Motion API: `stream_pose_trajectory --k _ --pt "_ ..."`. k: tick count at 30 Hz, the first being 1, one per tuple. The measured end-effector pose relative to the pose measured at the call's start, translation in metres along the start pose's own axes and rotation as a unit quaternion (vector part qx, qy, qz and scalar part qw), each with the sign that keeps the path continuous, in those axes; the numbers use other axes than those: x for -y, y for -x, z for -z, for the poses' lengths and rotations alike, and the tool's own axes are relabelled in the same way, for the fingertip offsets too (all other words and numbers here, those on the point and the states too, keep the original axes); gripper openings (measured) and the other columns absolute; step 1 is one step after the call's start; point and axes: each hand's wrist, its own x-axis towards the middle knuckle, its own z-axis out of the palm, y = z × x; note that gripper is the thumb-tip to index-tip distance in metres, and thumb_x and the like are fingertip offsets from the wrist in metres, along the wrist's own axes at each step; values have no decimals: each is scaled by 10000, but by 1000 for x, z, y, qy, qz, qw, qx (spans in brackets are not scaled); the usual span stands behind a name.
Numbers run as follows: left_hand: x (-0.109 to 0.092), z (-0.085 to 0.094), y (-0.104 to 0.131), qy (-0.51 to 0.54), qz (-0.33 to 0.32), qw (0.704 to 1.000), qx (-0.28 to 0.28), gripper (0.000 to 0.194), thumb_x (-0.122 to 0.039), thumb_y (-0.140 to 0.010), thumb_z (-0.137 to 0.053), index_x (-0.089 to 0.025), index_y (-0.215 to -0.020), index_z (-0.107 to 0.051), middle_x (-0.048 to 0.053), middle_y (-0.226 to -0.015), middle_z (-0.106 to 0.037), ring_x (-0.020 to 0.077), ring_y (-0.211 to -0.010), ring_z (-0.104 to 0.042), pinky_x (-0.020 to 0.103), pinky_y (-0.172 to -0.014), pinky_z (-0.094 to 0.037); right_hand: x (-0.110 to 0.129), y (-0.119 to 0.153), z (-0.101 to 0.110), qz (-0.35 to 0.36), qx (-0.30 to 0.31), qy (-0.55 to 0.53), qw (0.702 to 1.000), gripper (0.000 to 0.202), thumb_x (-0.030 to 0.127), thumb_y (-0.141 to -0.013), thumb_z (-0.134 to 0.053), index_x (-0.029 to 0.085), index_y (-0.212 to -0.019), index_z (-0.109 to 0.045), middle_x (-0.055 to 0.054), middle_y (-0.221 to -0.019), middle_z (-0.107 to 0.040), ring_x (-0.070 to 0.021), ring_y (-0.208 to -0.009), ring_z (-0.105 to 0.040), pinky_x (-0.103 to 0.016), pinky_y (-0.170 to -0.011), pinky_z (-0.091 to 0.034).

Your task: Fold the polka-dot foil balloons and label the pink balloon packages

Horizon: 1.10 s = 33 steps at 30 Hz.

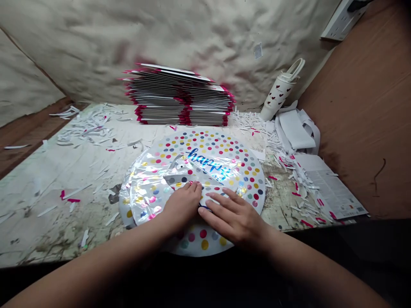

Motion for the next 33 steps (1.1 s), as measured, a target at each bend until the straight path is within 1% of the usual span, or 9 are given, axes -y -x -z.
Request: stream_pose_trajectory --k 4,6,11,14,19,23,27,29,33 --pt "12 -11 5 104 -102 989 -41 536 -215 -833 -431 -128 -1358 -370 122 -1399 -396 234 -1276 -385 356 -1025 -371 -16 34 -9 -222 -64 -82 970 794 229 -808 -535 147 -1444 -67 -160 -1476 -214 -270 -1365 -182 -473 -1063 -306" --pt "12 -16 6 113 -164 980 -19 522 -205 -854 -410 -161 -1372 -351 100 -1416 -374 229 -1309 -330 375 -1054 -332 -25 44 -16 -238 -52 -96 965 847 248 -801 -539 84 -1440 -8 -208 -1476 -173 -286 -1371 -137 -488 -1058 -301" --pt "5 -18 11 76 -264 962 -1 502 -144 -845 -427 -132 -1345 -393 145 -1396 -396 295 -1318 -294 473 -1044 -324 -28 43 -18 35 47 -123 991 419 111 -867 -443 219 -1270 -474 -94 -1256 -562 -221 -1243 -435 -465 -1047 -314" --pt "5 -18 22 103 -261 958 -57 384 -138 -872 -370 -141 -1211 -552 152 -1171 -605 275 -1146 -509 446 -965 -416 -28 39 -13 1 69 -203 977 267 130 -851 -482 191 -1070 -622 -83 -1090 -667 -214 -1064 -594 -399 -932 -439" --pt "11 0 13 317 -3 948 2 273 -337 -848 -428 -213 -877 -669 51 -837 -690 202 -796 -633 307 -713 -514 -43 19 -15 -347 117 -378 851 139 194 -794 -535 203 -867 -653 -28 -817 -713 -181 -766 -669 -304 -700 -524" --pt "14 17 -23 458 253 841 140 334 -496 -742 -538 -185 -625 -573 5 -554 -612 137 -481 -539 225 -447 -415 -59 -4 -22 -550 140 -352 744 190 293 -862 -450 168 -950 -564 19 -492 -583 -161 -420 -574 -273 -427 -478" --pt "17 17 -48 501 293 790 196 323 -481 -655 -631 -172 -599 -554 34 -537 -625 133 -447 -533 214 -416 -393 -54 -20 -24 -493 63 -196 845 357 273 -879 -425 167 -1219 -440 -125 -961 -657 -257 -903 -630 -417 -765 -507" --pt "18 16 -50 511 297 782 199 325 -473 -636 -653 -170 -592 -545 30 -515 -616 128 -444 -535 209 -423 -399 -45 -27 -31 -378 70 -109 917 401 277 -903 -362 163 -1283 -420 -153 -1291 -497 -289 -1221 -430 -482 -991 -354" --pt "25 28 -34 526 294 776 184 331 -483 -636 -668 -165 -675 -586 37 -620 -657 133 -515 -587 213 -472 -449 -36 -37 -52 -304 194 -98 928 588 502 -900 -295 198 -1403 -282 -80 -1502 -178 -309 -1374 -101 -531 -1090 -118"
